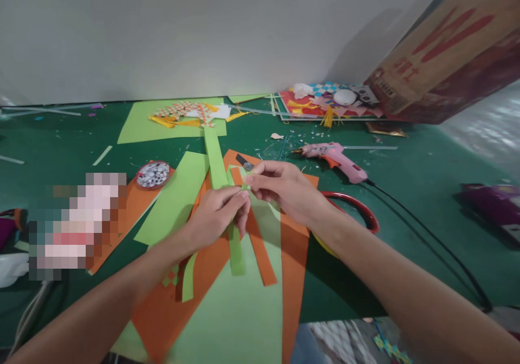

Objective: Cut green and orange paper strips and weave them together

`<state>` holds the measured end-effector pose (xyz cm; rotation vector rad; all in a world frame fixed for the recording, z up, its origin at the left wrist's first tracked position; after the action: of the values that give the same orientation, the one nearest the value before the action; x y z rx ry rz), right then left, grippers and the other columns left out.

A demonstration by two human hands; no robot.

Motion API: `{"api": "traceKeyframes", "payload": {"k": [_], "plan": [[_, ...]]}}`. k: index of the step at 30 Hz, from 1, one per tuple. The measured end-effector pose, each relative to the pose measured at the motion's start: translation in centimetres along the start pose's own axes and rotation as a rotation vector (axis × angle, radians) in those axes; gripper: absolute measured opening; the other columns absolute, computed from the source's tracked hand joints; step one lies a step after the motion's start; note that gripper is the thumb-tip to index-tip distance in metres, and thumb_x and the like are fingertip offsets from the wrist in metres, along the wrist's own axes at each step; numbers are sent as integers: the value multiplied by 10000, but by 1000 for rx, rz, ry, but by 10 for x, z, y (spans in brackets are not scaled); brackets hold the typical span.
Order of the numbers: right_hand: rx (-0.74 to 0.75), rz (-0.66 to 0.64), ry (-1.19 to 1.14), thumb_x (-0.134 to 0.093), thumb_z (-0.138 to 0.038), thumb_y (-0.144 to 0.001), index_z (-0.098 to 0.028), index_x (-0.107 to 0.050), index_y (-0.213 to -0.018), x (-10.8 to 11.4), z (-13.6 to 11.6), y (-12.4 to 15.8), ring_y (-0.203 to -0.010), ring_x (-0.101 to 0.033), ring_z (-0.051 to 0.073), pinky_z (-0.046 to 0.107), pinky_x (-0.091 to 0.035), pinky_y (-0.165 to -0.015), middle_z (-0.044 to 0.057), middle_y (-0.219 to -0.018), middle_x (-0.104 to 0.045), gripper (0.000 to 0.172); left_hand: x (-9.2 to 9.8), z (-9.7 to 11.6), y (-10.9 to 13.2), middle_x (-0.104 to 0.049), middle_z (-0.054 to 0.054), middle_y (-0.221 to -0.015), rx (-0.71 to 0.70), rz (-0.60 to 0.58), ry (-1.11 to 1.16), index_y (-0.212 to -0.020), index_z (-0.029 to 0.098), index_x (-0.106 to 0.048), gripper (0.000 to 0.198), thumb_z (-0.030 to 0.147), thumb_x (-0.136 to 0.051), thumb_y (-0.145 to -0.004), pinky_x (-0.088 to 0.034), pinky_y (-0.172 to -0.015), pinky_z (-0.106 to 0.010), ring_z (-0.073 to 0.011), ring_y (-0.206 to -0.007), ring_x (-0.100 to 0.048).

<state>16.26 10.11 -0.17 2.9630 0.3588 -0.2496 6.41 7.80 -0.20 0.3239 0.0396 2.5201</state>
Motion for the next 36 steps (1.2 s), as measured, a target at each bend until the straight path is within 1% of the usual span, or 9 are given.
{"api": "traceKeyframes", "payload": {"k": [9, 19, 27, 32, 34, 36], "plan": [[15, -7, 1, -754, -311, -650, -170, -588, -579, 1, -1, 0, -511, -442, 71, 250, -292, -498, -38, -550, -516, 229, -1, -2, 0, -561, 32, -500, 12, -2, 9, -655, 188, -467, 318, 289, -354, -935, -446, -580, -224, -111, -509, -567], [45, -39, 1, -722, -268, -688, -166, -589, -592, -1, -2, -1, -523, -452, 76, 249, -290, -507, -32, -554, -519, 194, 0, 0, 1, -561, 35, -503, 7, -3, -9, -647, 186, -466, 325, 269, -347, -939, -442, -595, -226, -106, -512, -567], [47, -21, 7, -725, -295, -681, -176, -579, -595, 0, -2, -1, -527, -447, 80, 255, -288, -502, -34, -560, -519, 207, -1, -1, 1, -554, 37, -500, 13, -10, 13, -646, 187, -465, 332, 280, -349, -943, -440, -579, -229, -106, -499, -566], [53, 37, -12, -725, -319, -688, -185, -553, -582, 4, -6, -1, -486, -405, 67, 253, -274, -481, -50, -532, -495, 243, -2, 0, 1, -553, 35, -500, 26, -14, 9, -640, 187, -460, 346, 300, -348, -947, -439, -585, -230, -105, -503, -566], [31, 28, -17, -730, -344, -686, -185, -549, -591, 3, -3, -1, -489, -409, 66, 253, -285, -487, -48, -554, -510, 260, -2, 0, 2, -549, 33, -503, 24, -11, 22, -639, 186, -460, 349, 300, -343, -948, -443, -585, -232, -106, -504, -569], [4, -13, -8, -732, -366, -691, -183, -557, -613, 0, 0, -1, -499, -420, 67, 251, -298, -498, -46, -572, -521, 265, -1, 1, 2, -548, 30, -505, 12, -7, 26, -636, 185, -464, 358, 298, -335, -950, -447, -588, -234, -107, -507, -568]]}}
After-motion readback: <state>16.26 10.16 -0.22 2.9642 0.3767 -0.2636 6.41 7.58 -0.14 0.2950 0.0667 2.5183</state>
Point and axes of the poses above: each hand's wrist, its own y-axis away from the middle knuckle, its own x-axis out of the back of the hand, z = x × y, the point moved 8 cm from there along -y, towards the middle knuckle
